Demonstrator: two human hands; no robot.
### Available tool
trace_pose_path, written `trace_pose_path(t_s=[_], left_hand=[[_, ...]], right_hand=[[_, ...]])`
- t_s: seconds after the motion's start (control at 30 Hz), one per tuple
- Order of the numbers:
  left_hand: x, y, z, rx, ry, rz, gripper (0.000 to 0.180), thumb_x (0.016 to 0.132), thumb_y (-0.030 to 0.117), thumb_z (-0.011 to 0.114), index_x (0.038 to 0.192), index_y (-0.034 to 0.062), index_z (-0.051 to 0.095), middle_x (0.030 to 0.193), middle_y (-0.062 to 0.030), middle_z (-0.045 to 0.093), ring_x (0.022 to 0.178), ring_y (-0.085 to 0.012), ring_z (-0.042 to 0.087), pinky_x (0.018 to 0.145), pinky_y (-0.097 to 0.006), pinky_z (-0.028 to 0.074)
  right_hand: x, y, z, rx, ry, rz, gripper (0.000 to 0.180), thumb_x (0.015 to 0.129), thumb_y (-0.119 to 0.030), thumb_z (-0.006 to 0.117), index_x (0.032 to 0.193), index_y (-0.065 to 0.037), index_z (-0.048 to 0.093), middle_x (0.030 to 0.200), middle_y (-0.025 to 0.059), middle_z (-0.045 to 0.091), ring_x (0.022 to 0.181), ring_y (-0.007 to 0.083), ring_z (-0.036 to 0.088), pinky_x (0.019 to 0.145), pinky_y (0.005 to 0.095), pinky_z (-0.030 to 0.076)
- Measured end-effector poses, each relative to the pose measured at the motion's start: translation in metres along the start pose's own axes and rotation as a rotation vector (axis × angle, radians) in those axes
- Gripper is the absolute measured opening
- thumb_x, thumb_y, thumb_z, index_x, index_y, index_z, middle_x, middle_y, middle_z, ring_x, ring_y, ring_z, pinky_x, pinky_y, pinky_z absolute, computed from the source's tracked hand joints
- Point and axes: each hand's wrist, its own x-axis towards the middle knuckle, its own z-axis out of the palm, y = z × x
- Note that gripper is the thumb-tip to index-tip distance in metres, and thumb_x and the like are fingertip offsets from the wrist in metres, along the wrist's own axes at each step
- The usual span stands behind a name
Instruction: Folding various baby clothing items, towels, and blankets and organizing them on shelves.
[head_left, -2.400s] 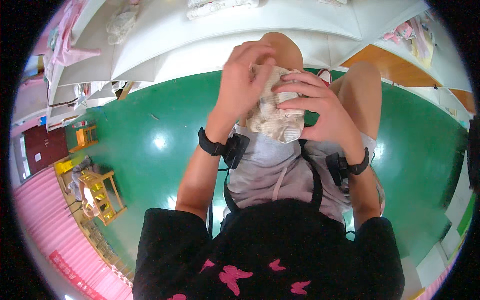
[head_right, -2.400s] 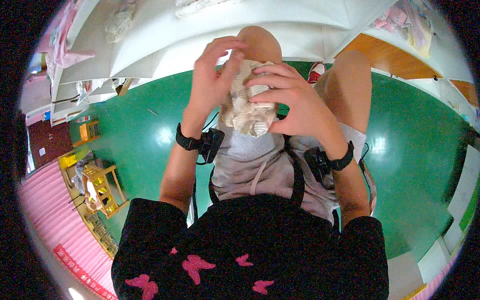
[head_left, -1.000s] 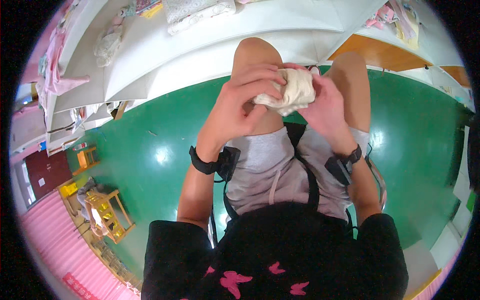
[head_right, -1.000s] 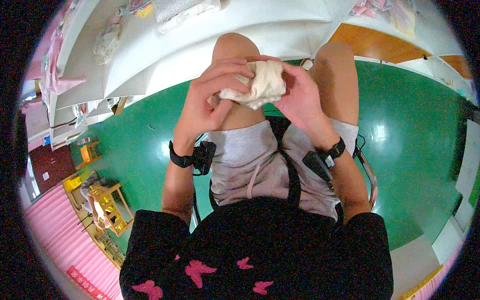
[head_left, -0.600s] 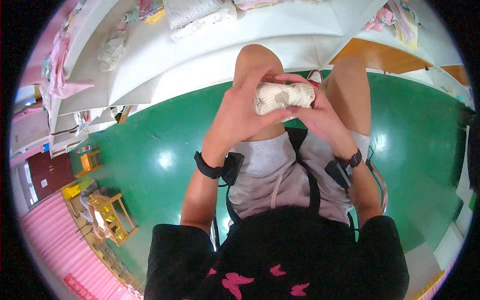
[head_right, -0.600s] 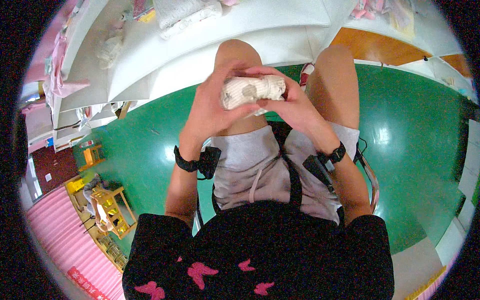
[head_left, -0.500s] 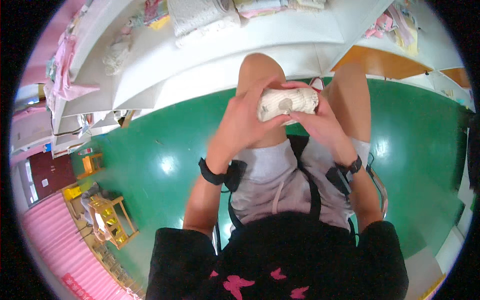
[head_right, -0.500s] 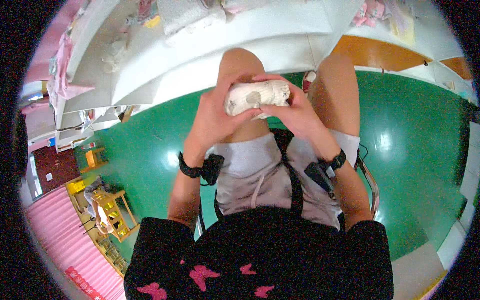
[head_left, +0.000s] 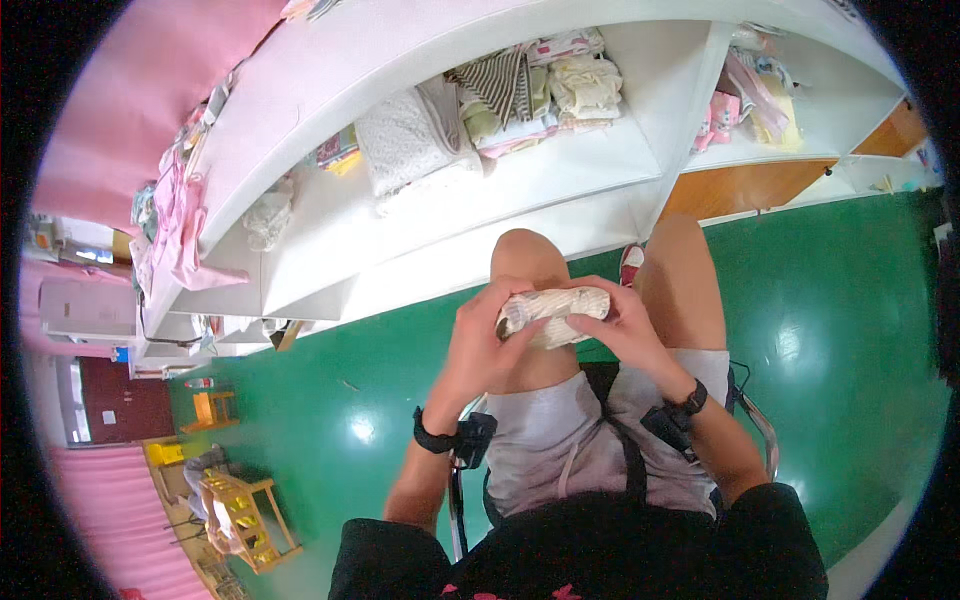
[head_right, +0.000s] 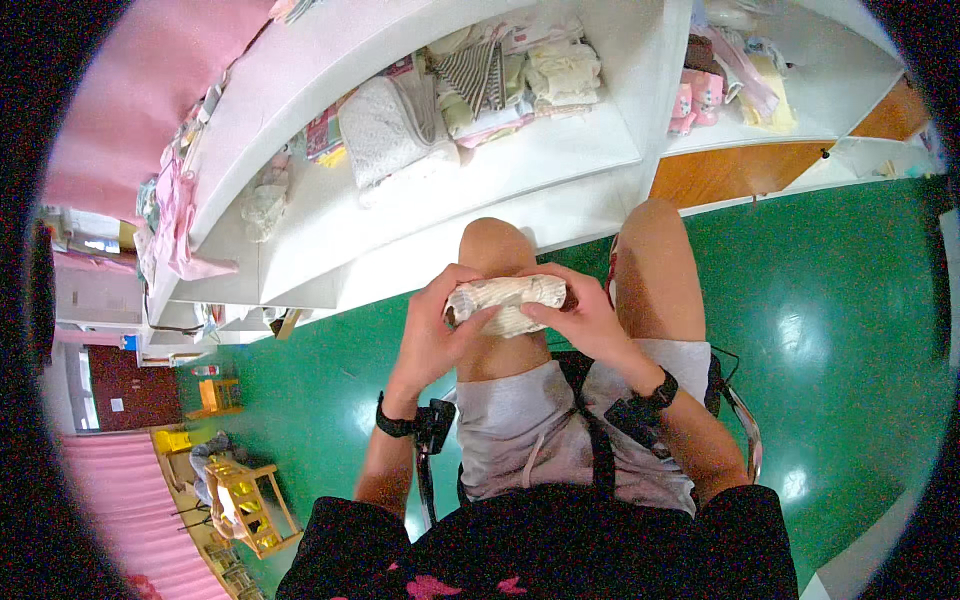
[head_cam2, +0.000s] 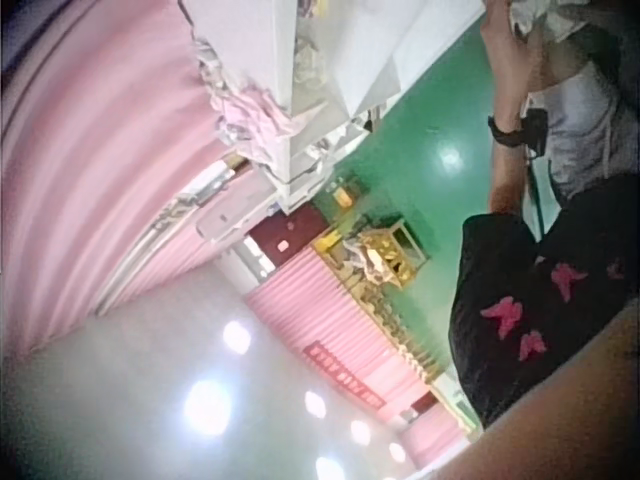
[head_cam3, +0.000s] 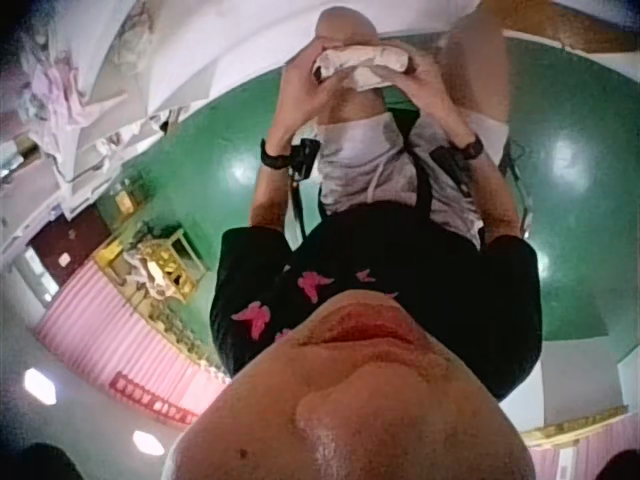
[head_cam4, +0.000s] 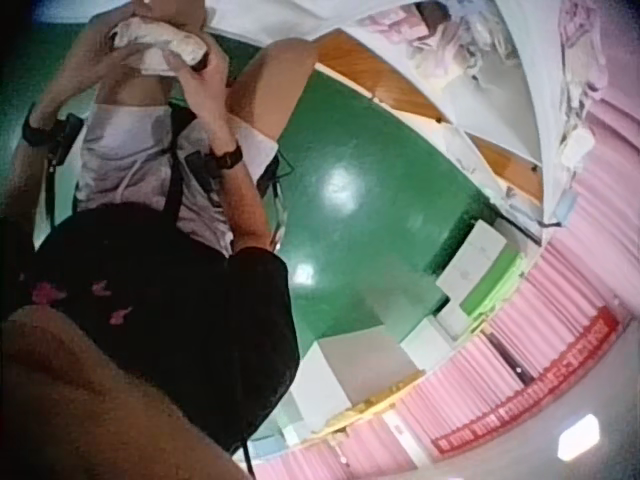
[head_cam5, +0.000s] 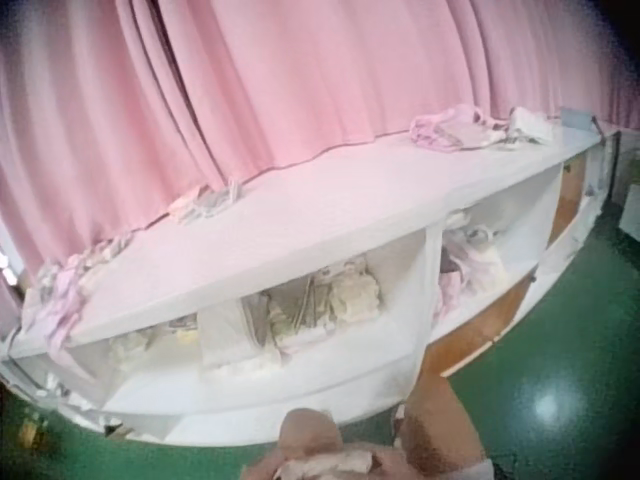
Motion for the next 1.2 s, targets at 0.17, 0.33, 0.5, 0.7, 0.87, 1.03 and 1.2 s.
trace_pose_path(t_s=[0.17, 0.33, 0.5, 0.7, 0.87, 1.03, 1.2], left_hand=[[0.023, -0.012, -0.046, -0.158, 0.041, 0.076, 0.03, 0.09, 0.006, 0.075, 0.116, 0.004, 0.059, 0.097, -0.0024, 0.066, 0.09, -0.0125, 0.064, 0.081, -0.029, 0.053], [0.076, -0.071, -0.094, -0.759, 0.311, -0.181, 0.022, 0.098, 0.007, 0.061, 0.12, 0.0024, 0.058, 0.111, -0.0062, 0.067, 0.103, -0.017, 0.066, 0.092, -0.032, 0.055], [0.099, -0.197, -0.167, -0.882, 0.493, -0.267, 0.025, 0.1, 0.009, 0.058, 0.123, -0.0007, 0.058, 0.124, -0.0117, 0.063, 0.116, -0.0225, 0.063, 0.1, -0.034, 0.054], [0.214, -0.148, -0.139, -0.994, 0.402, -0.142, 0.026, 0.103, 0.012, 0.052, 0.125, 0.0002, 0.06, 0.128, -0.0109, 0.061, 0.121, -0.0241, 0.059, 0.109, -0.036, 0.049], [0.33, -0.129, -0.067, 0.129, 0.373, 0.605, 0.022, 0.102, 0.011, 0.056, 0.122, 0.0017, 0.06, 0.118, -0.0106, 0.066, 0.112, -0.0238, 0.062, 0.107, -0.044, 0.051], [0.378, -0.228, 0.005, 0.712, 0.348, 0.505, 0.038, 0.095, 0.022, 0.066, 0.13, 0.0087, 0.058, 0.111, -0.0096, 0.07, 0.088, -0.0218, 0.065, 0.085, -0.039, 0.058], [0.384, -0.2, 0.025, 0.075, 0.291, -0.362, 0.053, 0.099, 0.043, 0.059, 0.141, 0.0102, 0.054, 0.121, -0.0148, 0.071, 0.099, -0.0337, 0.069, 0.087, -0.043, 0.056]], right_hand=[[-0.002, 0.003, -0.003, 0.336, -0.074, 0.011, 0.036, 0.104, -0.021, 0.059, 0.132, 0.002, 0.058, 0.119, 0.0143, 0.07, 0.098, 0.0215, 0.072, 0.088, 0.0336, 0.058], [0.0, 0.001, -0.014, 0.171, -0.063, 0.029, 0.052, 0.108, -0.041, 0.045, 0.125, 0.004, 0.063, 0.109, 0.0148, 0.073, 0.094, 0.0214, 0.072, 0.087, 0.0347, 0.058], [0.008, 0.005, 0.002, 0.148, -0.178, 0.033, 0.047, 0.108, -0.037, 0.046, 0.118, 0.005, 0.066, 0.106, 0.0143, 0.073, 0.093, 0.021, 0.072, 0.084, 0.0333, 0.056], [0.008, 0.013, -0.004, 0.14, -0.145, 0.045, 0.039, 0.108, -0.03, 0.05, 0.115, 0.004, 0.067, 0.104, 0.013, 0.073, 0.093, 0.0199, 0.071, 0.084, 0.0329, 0.057], [0.015, 0.01, -0.001, 0.24, -0.041, 0.136, 0.036, 0.108, -0.025, 0.049, 0.114, 0.006, 0.067, 0.103, 0.0129, 0.072, 0.096, 0.0203, 0.07, 0.088, 0.034, 0.056], [0.022, 0.017, -0.004, 0.264, -0.096, 0.109, 0.033, 0.108, -0.025, 0.054, 0.113, 0.005, 0.068, 0.101, 0.0094, 0.072, 0.093, 0.0156, 0.069, 0.083, 0.0307, 0.057], [0.021, 0.021, -0.008, 0.263, -0.087, 0.128, 0.034, 0.108, -0.025, 0.053, 0.114, 0.006, 0.068, 0.101, 0.0112, 0.073, 0.094, 0.0178, 0.071, 0.084, 0.0315, 0.058]])
